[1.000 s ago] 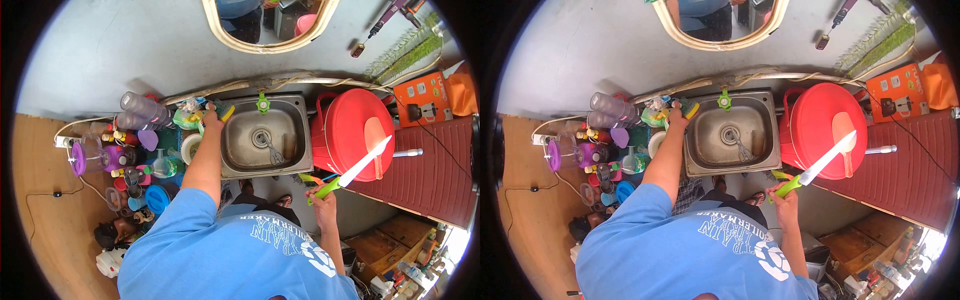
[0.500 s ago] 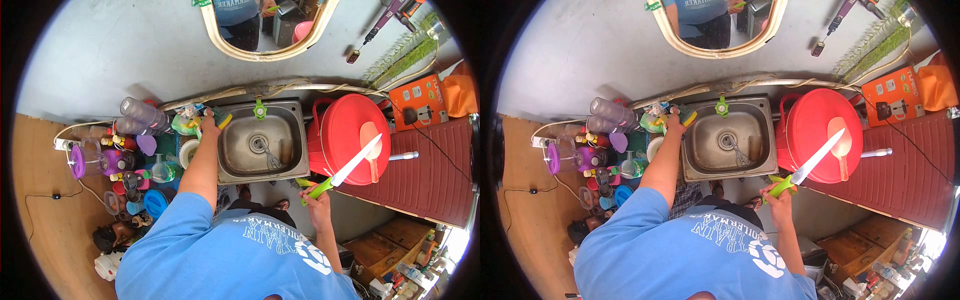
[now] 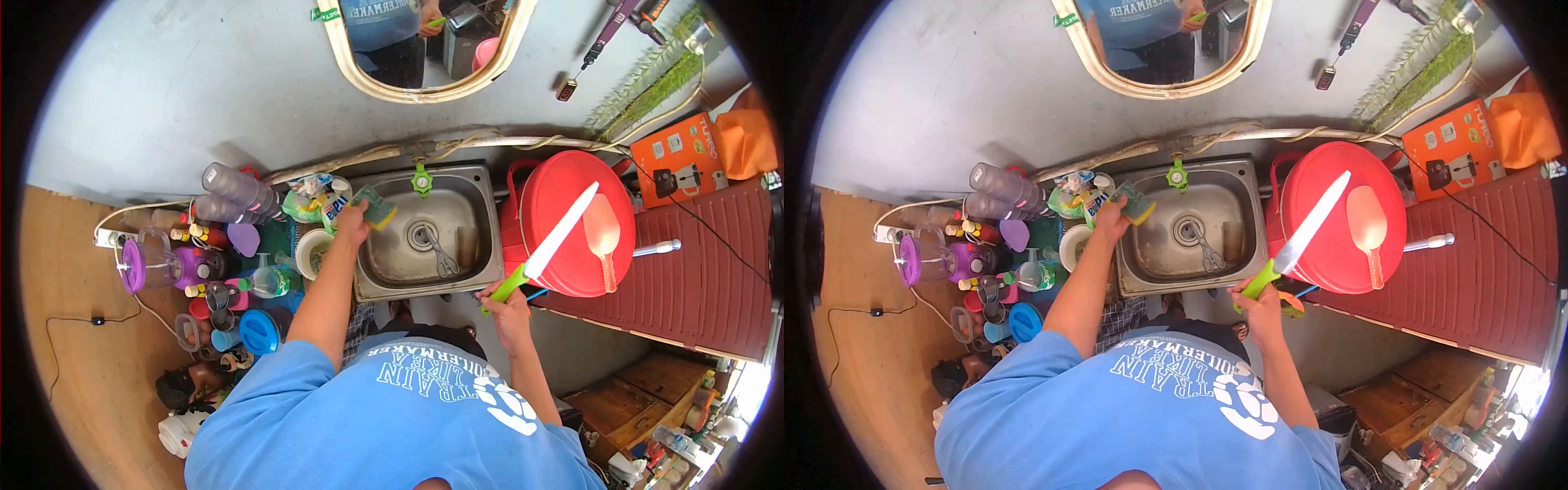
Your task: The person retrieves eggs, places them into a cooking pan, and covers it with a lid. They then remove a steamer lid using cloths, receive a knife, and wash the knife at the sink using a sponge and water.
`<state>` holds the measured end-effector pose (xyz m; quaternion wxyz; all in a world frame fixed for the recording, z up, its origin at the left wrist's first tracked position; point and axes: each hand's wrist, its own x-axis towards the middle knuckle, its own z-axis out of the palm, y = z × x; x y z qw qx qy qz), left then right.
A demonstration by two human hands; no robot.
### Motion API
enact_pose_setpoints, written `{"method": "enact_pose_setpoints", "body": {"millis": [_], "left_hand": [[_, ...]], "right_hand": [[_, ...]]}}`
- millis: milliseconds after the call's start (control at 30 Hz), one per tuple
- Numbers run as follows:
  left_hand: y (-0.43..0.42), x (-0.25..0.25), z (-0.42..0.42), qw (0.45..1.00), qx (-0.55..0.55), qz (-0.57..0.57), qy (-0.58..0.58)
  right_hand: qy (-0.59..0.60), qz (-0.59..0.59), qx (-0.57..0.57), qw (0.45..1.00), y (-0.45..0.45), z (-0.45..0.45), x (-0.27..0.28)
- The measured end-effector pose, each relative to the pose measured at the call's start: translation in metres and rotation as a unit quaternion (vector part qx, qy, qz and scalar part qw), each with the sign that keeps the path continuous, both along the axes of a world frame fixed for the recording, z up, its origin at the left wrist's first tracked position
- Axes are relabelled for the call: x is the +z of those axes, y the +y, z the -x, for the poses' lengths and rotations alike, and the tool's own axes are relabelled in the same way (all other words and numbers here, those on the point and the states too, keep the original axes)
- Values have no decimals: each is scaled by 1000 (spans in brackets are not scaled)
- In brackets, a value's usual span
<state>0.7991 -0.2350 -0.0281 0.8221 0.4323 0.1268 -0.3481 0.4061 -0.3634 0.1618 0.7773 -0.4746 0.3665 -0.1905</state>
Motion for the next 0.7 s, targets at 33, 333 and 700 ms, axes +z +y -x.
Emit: {"method": "enact_pose_setpoints", "body": {"millis": [33,333,700], "left_hand": [[-1,12,13,1000,-4,4,-1],[-48,226,168,980,-169,-15,-108],[-39,234,175,973,-143,65,-167]], "right_hand": [[23,9,17,1000,0,-6,3],[2,-20,103,994,14,-63,21],[35,7,189,981,21,-94,32]]}}
